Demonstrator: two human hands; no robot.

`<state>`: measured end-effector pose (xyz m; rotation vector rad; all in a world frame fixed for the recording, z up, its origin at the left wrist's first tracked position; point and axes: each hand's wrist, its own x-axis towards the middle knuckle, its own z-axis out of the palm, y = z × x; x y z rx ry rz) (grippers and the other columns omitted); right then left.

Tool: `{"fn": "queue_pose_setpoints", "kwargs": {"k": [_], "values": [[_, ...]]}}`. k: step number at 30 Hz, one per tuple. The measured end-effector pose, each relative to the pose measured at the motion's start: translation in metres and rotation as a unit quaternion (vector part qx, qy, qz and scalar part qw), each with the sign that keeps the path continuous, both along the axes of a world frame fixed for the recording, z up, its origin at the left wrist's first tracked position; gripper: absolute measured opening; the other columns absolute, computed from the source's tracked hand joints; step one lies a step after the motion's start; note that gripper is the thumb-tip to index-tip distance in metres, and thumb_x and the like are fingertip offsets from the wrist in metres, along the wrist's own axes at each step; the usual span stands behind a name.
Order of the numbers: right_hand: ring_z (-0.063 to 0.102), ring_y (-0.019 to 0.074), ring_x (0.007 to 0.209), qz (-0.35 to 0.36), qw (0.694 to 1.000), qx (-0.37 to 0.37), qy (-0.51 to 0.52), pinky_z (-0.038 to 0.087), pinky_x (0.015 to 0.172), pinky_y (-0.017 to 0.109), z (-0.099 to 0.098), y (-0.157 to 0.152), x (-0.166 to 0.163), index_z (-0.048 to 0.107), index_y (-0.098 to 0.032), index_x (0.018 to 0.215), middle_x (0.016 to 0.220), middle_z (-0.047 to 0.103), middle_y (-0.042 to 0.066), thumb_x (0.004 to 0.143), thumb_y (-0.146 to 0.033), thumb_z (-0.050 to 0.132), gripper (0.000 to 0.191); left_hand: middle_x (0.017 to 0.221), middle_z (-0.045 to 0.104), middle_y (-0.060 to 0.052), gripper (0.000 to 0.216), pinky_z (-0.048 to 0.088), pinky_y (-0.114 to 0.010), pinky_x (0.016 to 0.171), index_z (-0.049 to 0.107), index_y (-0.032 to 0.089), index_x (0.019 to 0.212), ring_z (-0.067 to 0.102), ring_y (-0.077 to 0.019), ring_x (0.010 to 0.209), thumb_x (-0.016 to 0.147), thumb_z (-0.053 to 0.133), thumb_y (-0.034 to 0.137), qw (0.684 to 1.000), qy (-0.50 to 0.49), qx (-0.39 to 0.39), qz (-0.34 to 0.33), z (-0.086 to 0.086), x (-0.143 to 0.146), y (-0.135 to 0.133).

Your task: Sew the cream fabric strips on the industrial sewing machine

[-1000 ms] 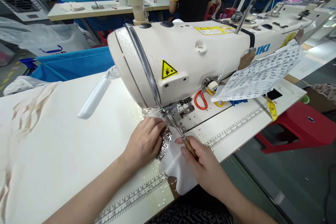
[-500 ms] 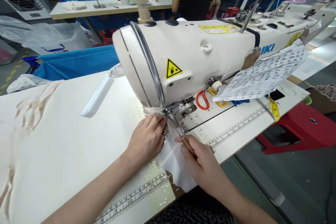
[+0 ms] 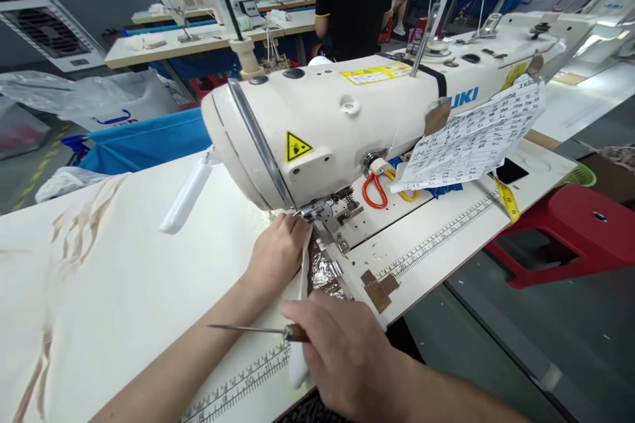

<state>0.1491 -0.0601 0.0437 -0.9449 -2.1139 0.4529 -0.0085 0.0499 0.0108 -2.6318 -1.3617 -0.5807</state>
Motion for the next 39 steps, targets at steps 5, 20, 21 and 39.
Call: {"fn": "queue_pose_setpoints", "kwargs": {"k": [5, 20, 21, 39], "values": [[0.069, 0.0224, 0.072, -0.09, 0.987, -0.125, -0.047, 0.052, 0.059, 0.032, -0.011, 0.002, 0.029, 0.054, -0.013, 0.121, 0.095, 0.074, 0.011, 0.101, -0.019, 0.035, 0.028, 0.092, 0.069, -0.006, 0.02, 0.053, -0.03, 0.072, 0.064, 0.019, 0.09, 0.064, -0.0186, 0.084, 0.095, 0.047, 0.026, 0.984, -0.169, -0.051, 0.001, -0.009, -0.01, 0.005], [0.071, 0.0234, 0.066, -0.188, 0.968, -0.082, -0.143, 0.045, 0.048, 0.032, -0.031, 0.037, 0.023, 0.06, -0.016, 0.12, 0.09, 0.076, 0.009, 0.101, -0.022, 0.038, 0.03, 0.077, 0.071, -0.002, 0.029, 0.049, -0.028, 0.063, 0.072, 0.023, 0.079, 0.064, -0.0184, 0.072, 0.087, 0.053, 0.043, 0.952, -0.244, -0.176, 0.062, 0.001, -0.011, 0.011], [0.07, 0.023, 0.066, -0.188, 0.968, -0.082, -0.142, 0.045, 0.048, 0.032, -0.03, 0.037, 0.023, 0.06, -0.016, 0.12, 0.09, 0.076, 0.009, 0.101, -0.021, 0.039, 0.029, 0.078, 0.071, -0.002, 0.028, 0.049, -0.028, 0.064, 0.072, 0.023, 0.079, 0.064, -0.0185, 0.072, 0.086, 0.053, 0.043, 0.95, -0.246, -0.182, 0.066, 0.001, -0.011, 0.011], [0.07, 0.0214, 0.068, -0.176, 0.969, -0.081, -0.154, 0.043, 0.048, 0.033, -0.033, 0.038, 0.023, 0.057, -0.014, 0.124, 0.093, 0.074, 0.008, 0.104, -0.022, 0.032, 0.033, 0.08, 0.07, -0.004, 0.028, 0.05, -0.03, 0.068, 0.072, 0.022, 0.081, 0.064, -0.0197, 0.075, 0.088, 0.053, 0.042, 0.952, -0.236, -0.191, 0.048, -0.001, -0.013, 0.011]]}}
